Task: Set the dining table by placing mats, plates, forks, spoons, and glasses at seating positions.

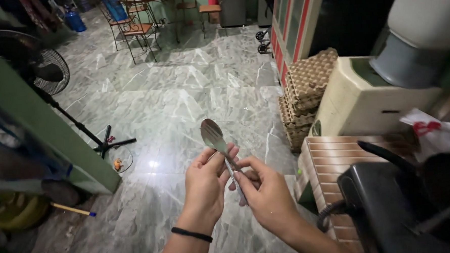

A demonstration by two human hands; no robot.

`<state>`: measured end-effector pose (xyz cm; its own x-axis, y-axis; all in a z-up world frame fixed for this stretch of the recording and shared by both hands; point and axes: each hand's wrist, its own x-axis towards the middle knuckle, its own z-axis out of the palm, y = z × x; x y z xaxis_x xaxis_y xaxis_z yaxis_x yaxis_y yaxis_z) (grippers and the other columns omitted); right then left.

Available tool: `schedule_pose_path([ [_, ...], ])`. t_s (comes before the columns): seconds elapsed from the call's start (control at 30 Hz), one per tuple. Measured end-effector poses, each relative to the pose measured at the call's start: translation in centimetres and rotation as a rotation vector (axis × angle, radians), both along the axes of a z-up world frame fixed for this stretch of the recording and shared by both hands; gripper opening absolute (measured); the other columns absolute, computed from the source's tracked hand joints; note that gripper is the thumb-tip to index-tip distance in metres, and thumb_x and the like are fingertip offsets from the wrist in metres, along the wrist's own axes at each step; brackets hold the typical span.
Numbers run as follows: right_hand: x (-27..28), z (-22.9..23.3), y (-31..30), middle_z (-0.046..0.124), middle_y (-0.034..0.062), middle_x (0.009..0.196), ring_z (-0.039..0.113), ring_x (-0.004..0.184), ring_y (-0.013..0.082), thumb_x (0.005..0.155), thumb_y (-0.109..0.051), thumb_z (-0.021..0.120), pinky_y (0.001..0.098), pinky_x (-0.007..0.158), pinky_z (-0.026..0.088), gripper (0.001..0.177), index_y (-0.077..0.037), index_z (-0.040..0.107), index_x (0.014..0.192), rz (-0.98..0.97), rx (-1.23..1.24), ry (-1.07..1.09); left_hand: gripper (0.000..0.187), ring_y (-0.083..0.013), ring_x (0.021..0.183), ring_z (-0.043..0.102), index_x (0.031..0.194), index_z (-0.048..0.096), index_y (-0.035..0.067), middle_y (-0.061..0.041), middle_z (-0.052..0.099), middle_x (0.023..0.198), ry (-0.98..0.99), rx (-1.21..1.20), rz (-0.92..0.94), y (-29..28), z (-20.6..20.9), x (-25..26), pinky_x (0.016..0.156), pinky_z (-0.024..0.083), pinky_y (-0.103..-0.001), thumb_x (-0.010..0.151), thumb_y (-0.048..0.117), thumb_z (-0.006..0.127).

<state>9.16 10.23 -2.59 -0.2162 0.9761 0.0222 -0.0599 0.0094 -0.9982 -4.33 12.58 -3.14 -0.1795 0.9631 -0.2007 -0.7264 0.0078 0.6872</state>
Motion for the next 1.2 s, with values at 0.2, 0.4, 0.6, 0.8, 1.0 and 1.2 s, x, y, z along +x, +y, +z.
schedule_pose_path([
  [0.2,-5.0,-1.8,6.7,0.069,0.0032,0.073,0.065,0.066,0.0081,0.096,-0.008,0.06,0.0243,0.059,0.05,0.019,-0.006,0.066,0.114,-0.07,0.207,-0.103,0.03,-0.0259,0.097,0.074,0.113,0.066,-0.007,-0.019,0.075,0.108,0.129,0.02,-0.023,5.4,0.6,-4.6,0.08,0.061,-0.034,0.096,0.014,0.055],
  [0.4,-12.4,0.7,13.3,0.064,0.005,0.074,0.055,0.063,0.0112,0.096,-0.01,0.061,0.0282,0.057,0.047,0.026,-0.008,0.07,0.12,-0.114,0.191,-0.291,0.025,-0.0175,0.088,0.067,0.109,0.068,-0.007,-0.012,0.073,0.101,0.326,0.088,0.027,11.8,1.1,-11.5,0.073,0.058,-0.029,0.098,0.015,0.067],
  [0.6,-19.5,1.1,19.3,0.071,0.0027,0.096,0.061,0.069,0.0108,0.091,-0.006,0.065,0.0277,0.06,0.051,0.023,-0.002,0.071,0.113,-0.041,0.378,-0.243,0.03,-0.0169,0.089,0.078,0.104,0.072,-0.006,-0.011,0.08,0.097,0.484,0.131,0.049,17.8,2.3,-18.1,0.068,0.058,-0.028,0.094,0.022,0.065],
  [0.8,-23.7,0.9,24.0,0.071,0.0047,0.099,0.069,0.074,0.0109,0.089,-0.006,0.067,0.0255,0.067,0.058,0.028,-0.001,0.072,0.117,0.058,0.269,-0.128,0.032,-0.0209,0.082,0.077,0.103,0.074,-0.011,-0.018,0.081,0.097,0.457,0.037,0.062,22.8,1.6,-22.9,0.065,0.058,-0.031,0.094,0.02,0.069],
  [1.0,-25.0,0.6,28.7,0.071,0.0034,0.1,0.074,0.082,0.0099,0.092,-0.009,0.067,0.0223,0.071,0.057,0.026,-0.002,0.075,0.116,0.033,0.342,-0.123,0.041,-0.0197,0.076,0.072,0.106,0.072,-0.006,-0.017,0.081,0.1,0.342,-0.004,0.042,28.4,-0.6,-25.9,0.062,0.057,-0.03,0.1,0.032,0.057],
  [1.2,-24.5,-1.4,38.3,0.075,0.0116,0.096,0.066,0.073,0.0157,0.095,-0.01,0.064,0.0288,0.059,0.046,0.029,-0.002,0.073,0.121,-0.081,-0.004,-0.089,0.052,-0.0143,0.053,0.055,0.111,0.069,-0.001,-0.01,0.067,0.075,0.486,-0.18,0.084,34.2,-1.0,-28.1,0.046,0.042,-0.027,0.105,0.045,0.044],
])
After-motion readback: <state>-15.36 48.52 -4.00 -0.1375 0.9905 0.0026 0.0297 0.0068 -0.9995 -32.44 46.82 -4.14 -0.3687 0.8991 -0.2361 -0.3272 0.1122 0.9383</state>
